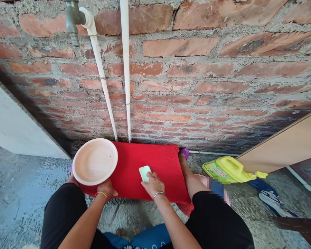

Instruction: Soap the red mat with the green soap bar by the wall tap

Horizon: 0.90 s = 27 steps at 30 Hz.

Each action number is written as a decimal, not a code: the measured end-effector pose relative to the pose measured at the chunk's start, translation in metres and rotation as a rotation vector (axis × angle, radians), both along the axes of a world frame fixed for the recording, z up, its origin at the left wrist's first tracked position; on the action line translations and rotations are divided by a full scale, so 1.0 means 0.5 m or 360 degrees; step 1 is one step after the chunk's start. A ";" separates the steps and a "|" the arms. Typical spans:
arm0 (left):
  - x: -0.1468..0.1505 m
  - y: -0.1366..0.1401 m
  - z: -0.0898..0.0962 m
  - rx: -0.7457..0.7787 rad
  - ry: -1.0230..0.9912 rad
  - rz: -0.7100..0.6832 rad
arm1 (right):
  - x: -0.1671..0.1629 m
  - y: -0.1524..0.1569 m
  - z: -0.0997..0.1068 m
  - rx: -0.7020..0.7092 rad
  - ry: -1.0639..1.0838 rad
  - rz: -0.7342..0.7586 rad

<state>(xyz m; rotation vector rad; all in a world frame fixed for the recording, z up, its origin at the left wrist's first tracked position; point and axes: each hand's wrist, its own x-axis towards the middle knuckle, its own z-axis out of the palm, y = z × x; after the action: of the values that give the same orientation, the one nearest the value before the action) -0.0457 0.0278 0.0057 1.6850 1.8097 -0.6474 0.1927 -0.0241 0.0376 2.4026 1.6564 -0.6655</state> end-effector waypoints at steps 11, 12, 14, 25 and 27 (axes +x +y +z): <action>0.003 -0.001 0.007 0.0021 0.0020 -0.0005 | 0.034 -0.009 0.001 -0.0061 0.0020 -0.0043; 0.003 -0.001 0.007 0.0014 0.0020 0.0010 | 0.068 -0.016 0.007 -0.0079 -0.0019 -0.0143; 0.004 -0.001 0.010 0.0011 0.0010 0.0028 | 0.129 -0.031 0.019 -0.0116 -0.0072 -0.0324; 0.004 -0.004 0.009 0.0065 0.0004 0.0042 | 0.030 -0.022 -0.026 -0.0065 0.0022 -0.0067; 0.003 -0.003 0.005 0.0069 0.0009 0.0006 | -0.002 -0.018 -0.039 -0.0074 0.0070 -0.0026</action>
<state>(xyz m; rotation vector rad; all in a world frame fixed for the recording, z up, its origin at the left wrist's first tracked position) -0.0440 0.0261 0.0082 1.7095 1.8429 -0.6161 0.1917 -0.0330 0.0180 2.3883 1.6207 -0.7561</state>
